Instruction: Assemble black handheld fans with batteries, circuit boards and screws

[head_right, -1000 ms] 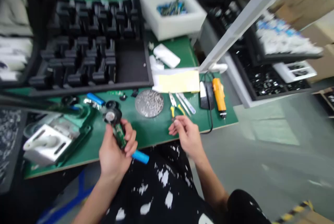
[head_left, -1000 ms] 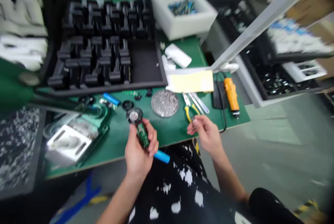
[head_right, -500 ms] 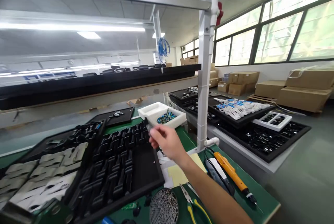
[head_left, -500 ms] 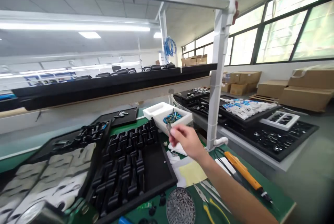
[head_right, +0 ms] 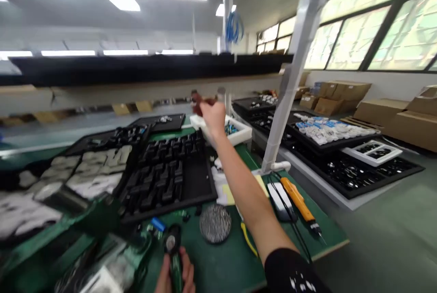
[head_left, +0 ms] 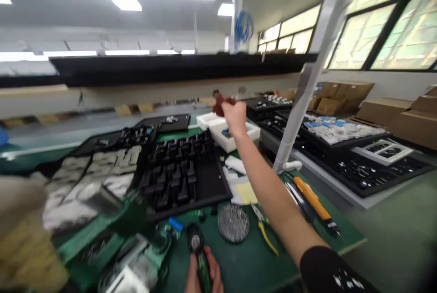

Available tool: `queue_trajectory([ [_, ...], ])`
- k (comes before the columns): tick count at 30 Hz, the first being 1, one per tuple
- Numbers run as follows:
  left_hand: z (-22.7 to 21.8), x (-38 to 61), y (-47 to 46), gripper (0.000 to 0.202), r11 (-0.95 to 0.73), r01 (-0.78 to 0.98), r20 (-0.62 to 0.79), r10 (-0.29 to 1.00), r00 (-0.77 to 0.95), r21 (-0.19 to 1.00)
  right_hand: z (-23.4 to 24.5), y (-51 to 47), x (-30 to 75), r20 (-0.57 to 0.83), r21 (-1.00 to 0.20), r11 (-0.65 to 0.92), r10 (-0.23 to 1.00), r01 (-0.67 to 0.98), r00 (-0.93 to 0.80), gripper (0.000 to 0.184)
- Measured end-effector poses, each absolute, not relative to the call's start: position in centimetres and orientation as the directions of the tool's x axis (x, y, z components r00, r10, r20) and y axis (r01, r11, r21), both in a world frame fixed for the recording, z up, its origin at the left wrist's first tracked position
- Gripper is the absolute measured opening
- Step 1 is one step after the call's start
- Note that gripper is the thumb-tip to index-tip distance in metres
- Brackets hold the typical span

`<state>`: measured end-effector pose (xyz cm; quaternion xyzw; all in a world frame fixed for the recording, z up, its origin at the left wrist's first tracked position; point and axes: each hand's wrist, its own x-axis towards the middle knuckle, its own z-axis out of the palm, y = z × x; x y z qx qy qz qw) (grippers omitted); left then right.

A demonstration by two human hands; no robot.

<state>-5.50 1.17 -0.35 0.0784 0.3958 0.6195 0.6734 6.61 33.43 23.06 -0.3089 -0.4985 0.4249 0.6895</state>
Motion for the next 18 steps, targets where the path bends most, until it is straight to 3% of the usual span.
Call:
queue_trajectory([
  [2, 0.3, -4.6, -0.1, 0.036, 0.111, -0.786, -0.42, 0.885, -0.2, 0.608, 23.2, 34.1, 7.0, 0.495, -0.85, 0.512, 0.856, -0.125, 0.148, 0.057],
  [4, 1.4, -4.2, -0.4, 0.033, 0.072, -0.78, -0.372, 0.904, -0.213, 0.622, 22.8, 35.1, 7.4, 0.475, -0.871, 0.483, 0.874, -0.091, 0.098, 0.057],
  [9, 2.9, -4.8, -0.4, 0.034, -0.015, -0.786, -0.274, 0.933, -0.234, 0.618, 18.2, 31.4, 9.1, 0.457, -0.889, 0.457, 0.888, -0.007, -0.047, 0.04],
  [12, 3.2, -4.7, -0.9, 0.035, -0.016, -0.799, -0.261, 0.941, -0.216, 0.602, 12.6, 23.2, 10.1, 0.491, -0.863, 0.504, 0.819, -0.037, -0.296, 0.033],
  [15, 3.1, -4.3, -0.9, 0.037, -0.044, -0.803, -0.248, 0.94, -0.235, 0.594, 5.9, 13.9, 10.5, 0.264, -0.945, 0.326, 0.775, 0.005, -0.575, 0.031],
  [16, 3.1, -4.2, -0.8, 0.037, -0.063, -0.798, -0.24, 0.937, -0.254, 0.6, 3.9, 11.1, 10.5, 0.173, -0.973, 0.23, 0.752, 0.006, -0.636, 0.036],
  [18, 3.0, -3.9, -0.6, 0.037, -0.081, -0.777, -0.227, 0.933, -0.28, 0.624, 0.6, 6.8, 10.4, 0.047, -0.999, 0.052, 0.672, -0.016, -0.739, 0.065],
])
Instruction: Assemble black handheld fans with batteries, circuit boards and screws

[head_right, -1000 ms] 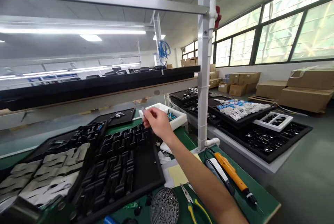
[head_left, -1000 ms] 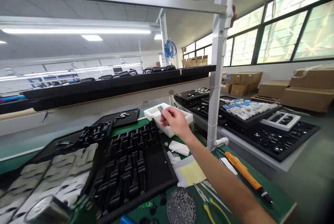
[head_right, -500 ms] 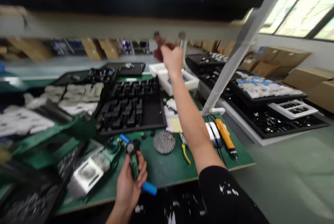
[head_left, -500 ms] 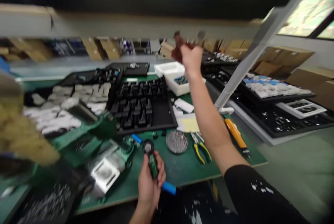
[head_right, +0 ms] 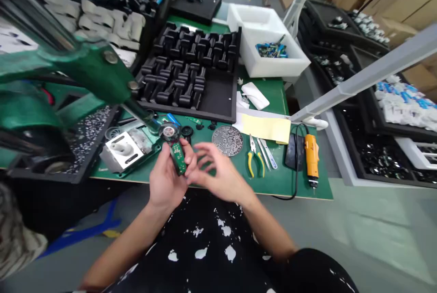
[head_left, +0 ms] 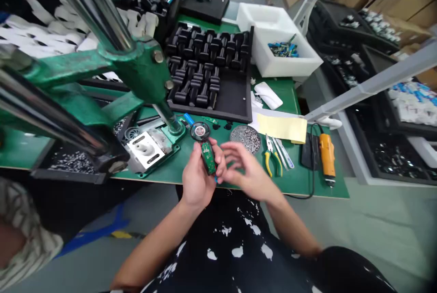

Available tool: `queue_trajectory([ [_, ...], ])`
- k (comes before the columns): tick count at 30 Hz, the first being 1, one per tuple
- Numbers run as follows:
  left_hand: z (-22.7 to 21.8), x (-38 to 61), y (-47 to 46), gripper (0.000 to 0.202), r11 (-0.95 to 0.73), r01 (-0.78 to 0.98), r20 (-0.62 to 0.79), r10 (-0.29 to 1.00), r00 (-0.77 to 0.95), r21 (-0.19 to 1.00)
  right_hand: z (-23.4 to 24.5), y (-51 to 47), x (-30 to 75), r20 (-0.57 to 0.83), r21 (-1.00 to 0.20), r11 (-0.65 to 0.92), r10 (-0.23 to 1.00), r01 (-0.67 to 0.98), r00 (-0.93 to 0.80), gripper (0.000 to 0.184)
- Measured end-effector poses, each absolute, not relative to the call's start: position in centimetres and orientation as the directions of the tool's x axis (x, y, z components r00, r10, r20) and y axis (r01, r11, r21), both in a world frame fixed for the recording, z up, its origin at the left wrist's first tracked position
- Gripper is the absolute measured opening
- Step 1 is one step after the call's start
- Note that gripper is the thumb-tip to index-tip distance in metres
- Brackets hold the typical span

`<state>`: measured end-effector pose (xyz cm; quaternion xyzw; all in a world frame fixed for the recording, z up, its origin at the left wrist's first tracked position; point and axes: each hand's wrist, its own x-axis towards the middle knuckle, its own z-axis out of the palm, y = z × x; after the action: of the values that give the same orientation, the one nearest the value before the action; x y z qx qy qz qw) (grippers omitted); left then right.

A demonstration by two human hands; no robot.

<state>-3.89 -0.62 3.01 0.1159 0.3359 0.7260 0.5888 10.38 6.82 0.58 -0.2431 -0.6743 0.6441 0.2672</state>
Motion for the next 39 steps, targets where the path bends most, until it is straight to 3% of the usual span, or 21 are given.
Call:
queue_trajectory([
  [1, 3.0, -3.8, -0.5, 0.037, -0.074, -0.765, -0.228, 0.932, -0.282, 0.64, -0.6, 5.3, 10.3, 0.004, -1.0, -0.012, 0.668, -0.016, -0.744, 0.077],
  [3, 2.9, -3.6, -0.5, 0.036, -0.047, -0.736, -0.239, 0.93, -0.279, 0.675, -2.0, 3.3, 10.4, -0.081, -0.994, -0.107, 0.692, 0.009, -0.718, 0.081],
  [7, 2.5, -3.5, -0.4, 0.033, -0.057, -0.646, -0.2, 0.927, -0.319, 0.762, -2.4, 2.2, 11.2, -0.147, -0.982, -0.188, 0.702, 0.018, -0.696, 0.05],
  [11, 1.9, -3.2, -0.3, 0.026, -0.088, -0.533, -0.123, 0.929, -0.349, 0.842, -2.7, 2.0, 11.1, -0.115, -0.954, -0.276, 0.702, -0.12, -0.703, 0.039],
  [16, 2.0, -3.2, -0.7, 0.028, 0.006, -0.514, -0.127, 0.971, -0.201, 0.858, -3.9, 1.8, 10.0, -0.149, -0.756, -0.53, 0.711, -0.384, -0.688, 0.02],
  [20, 2.2, -3.5, -0.9, 0.036, -0.024, -0.487, -0.059, 0.986, -0.155, 0.873, -4.3, 1.9, 9.9, -0.123, -0.706, -0.565, 0.691, -0.426, -0.712, 0.022],
  [26, 2.3, -3.4, -1.2, 0.028, -0.027, -0.517, -0.088, 0.977, -0.196, 0.856, -3.9, 1.7, 10.1, -0.119, -0.723, -0.569, 0.661, -0.392, -0.741, 0.025],
  [30, 1.9, -3.3, -1.4, 0.032, 0.003, -0.507, -0.124, 0.971, -0.204, 0.862, -4.3, 1.6, 10.1, -0.117, -0.753, -0.542, 0.668, -0.373, -0.735, 0.031],
  [34, 1.4, -3.3, -1.1, 0.033, 0.006, -0.495, -0.127, 0.969, -0.212, 0.869, -4.4, 1.7, 10.6, -0.111, -0.88, -0.397, 0.706, -0.261, -0.7, 0.041],
  [37, 2.0, -3.1, -1.5, 0.03, -0.029, -0.458, -0.094, 0.965, -0.244, 0.889, -2.7, 2.0, 11.9, -0.04, -0.978, -0.172, 0.703, -0.116, -0.71, 0.044],
  [39, 3.1, -3.0, -2.3, 0.032, -0.032, -0.431, -0.09, 0.962, -0.258, 0.902, -0.9, 2.5, 13.4, 0.03, -0.999, 0.032, 0.615, -0.014, -0.788, 0.044],
])
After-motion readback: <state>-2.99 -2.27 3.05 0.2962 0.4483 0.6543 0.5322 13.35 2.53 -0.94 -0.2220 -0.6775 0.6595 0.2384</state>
